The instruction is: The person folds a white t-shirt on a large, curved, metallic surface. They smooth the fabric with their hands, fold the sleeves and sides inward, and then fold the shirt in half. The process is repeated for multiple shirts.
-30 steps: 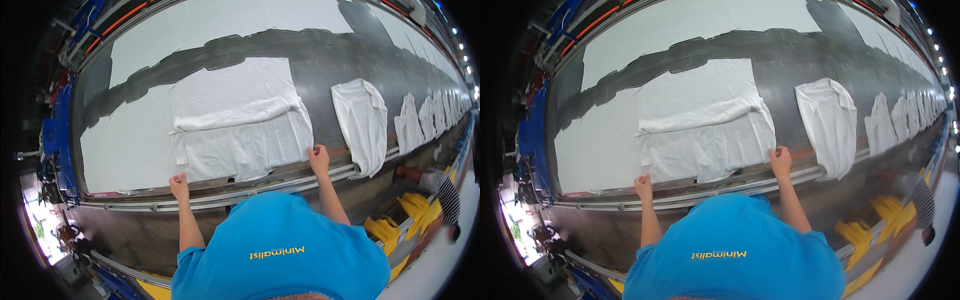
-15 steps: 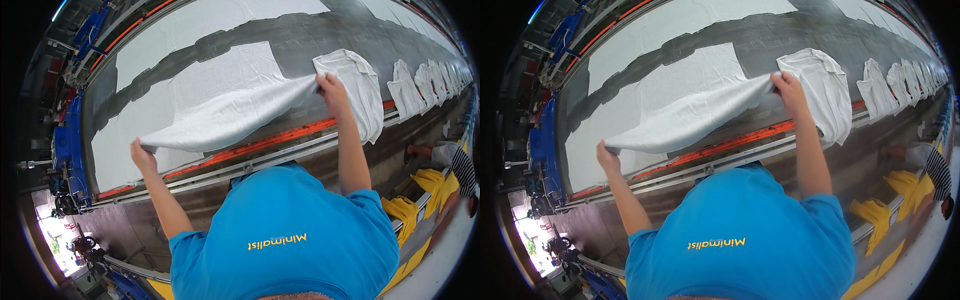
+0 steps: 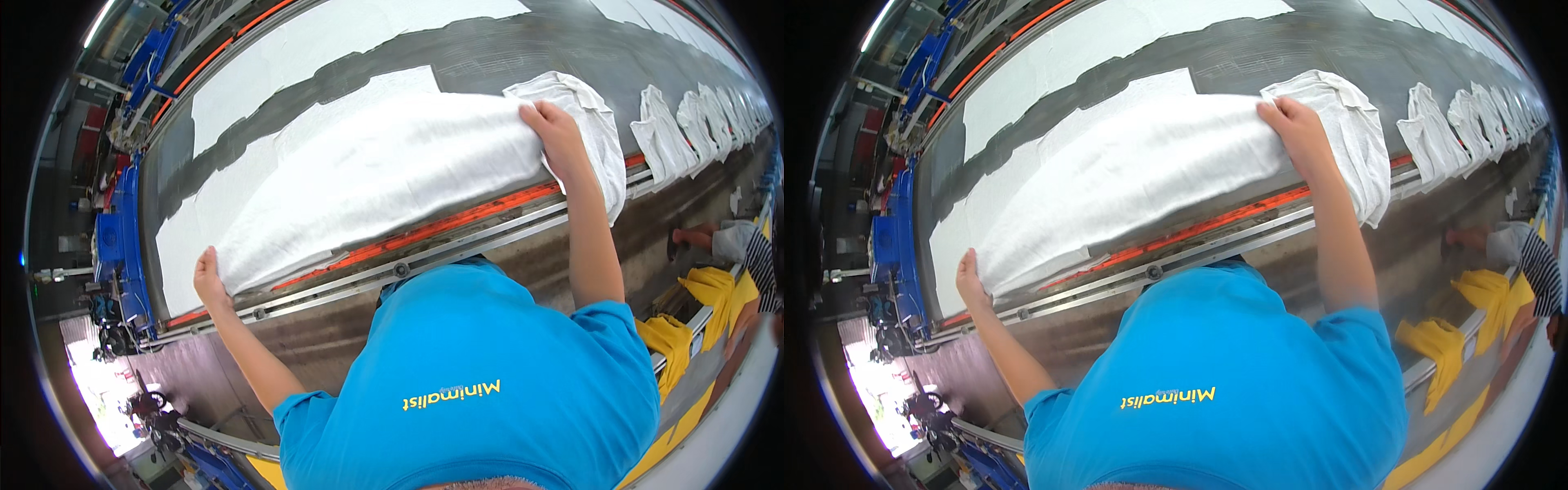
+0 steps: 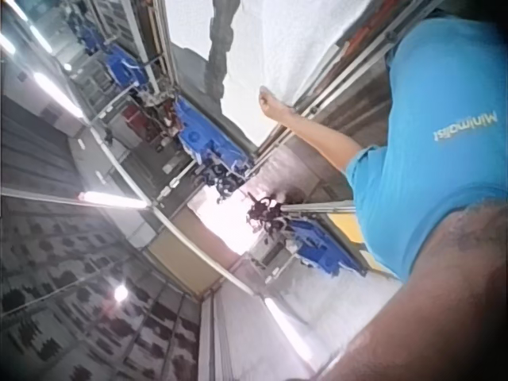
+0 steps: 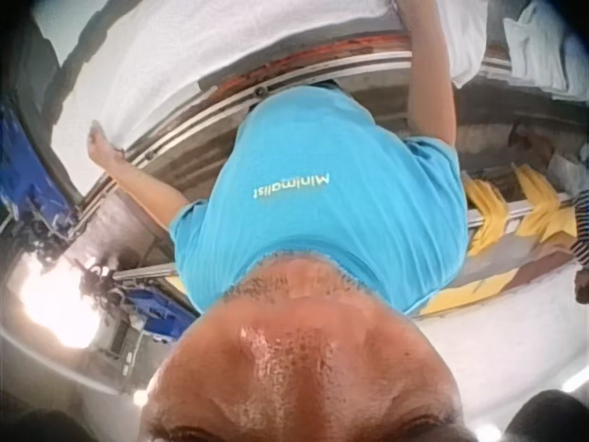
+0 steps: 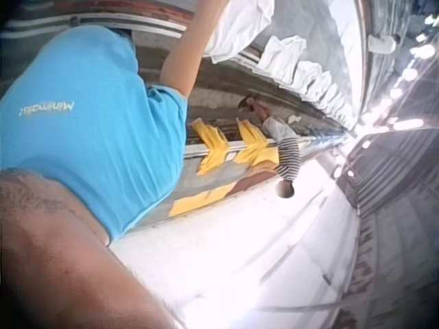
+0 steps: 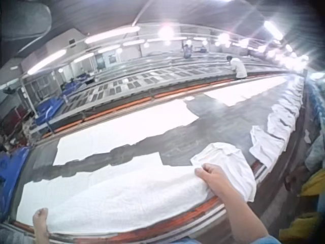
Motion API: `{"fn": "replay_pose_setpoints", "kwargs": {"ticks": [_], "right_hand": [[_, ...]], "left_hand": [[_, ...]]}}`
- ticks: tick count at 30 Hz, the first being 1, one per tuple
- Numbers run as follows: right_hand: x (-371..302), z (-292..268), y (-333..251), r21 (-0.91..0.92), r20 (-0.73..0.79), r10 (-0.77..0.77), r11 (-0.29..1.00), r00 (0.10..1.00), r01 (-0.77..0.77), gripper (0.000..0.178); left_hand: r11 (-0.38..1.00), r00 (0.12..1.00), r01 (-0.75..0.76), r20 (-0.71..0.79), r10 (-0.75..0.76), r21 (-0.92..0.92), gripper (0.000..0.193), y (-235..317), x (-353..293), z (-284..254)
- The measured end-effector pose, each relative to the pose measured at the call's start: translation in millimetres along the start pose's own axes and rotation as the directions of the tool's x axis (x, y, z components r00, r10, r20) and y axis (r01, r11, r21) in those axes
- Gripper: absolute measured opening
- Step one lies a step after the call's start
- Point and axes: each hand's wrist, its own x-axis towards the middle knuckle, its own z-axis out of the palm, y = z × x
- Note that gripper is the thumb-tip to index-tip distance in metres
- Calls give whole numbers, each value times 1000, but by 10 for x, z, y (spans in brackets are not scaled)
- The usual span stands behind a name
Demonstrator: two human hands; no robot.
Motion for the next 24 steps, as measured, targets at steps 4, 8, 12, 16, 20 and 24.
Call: {"fn": "replay_pose_setpoints", "kwargs": {"ticks": [4,8,12,16,20,24], "right_hand": [[-517,-178,308,-303,48,167,942,985,-145,30],[-900,-270,944,-201,103,355,922,929,-331,26],[-1083,-371,1660,-296,173,486,855,857,-426,26],[-1088,-340,1894,-411,129,545,790,828,-456,29],[-1009,-341,1967,-725,161,427,663,890,-187,29],[-606,-40,1865,-591,31,266,783,964,-197,28]], "left_hand": [[983,993,115,-24,-113,144,21,-592,-513,-282],[939,981,193,-28,-193,286,23,-1203,-993,-288],[880,973,218,-23,-230,422,24,-1787,-1146,-370],[766,974,188,-19,-225,615,24,-1955,-1200,-259],[556,990,43,38,-133,830,23,-1810,-1159,-40],[559,986,-163,150,69,813,31,-1814,-869,295]]}}
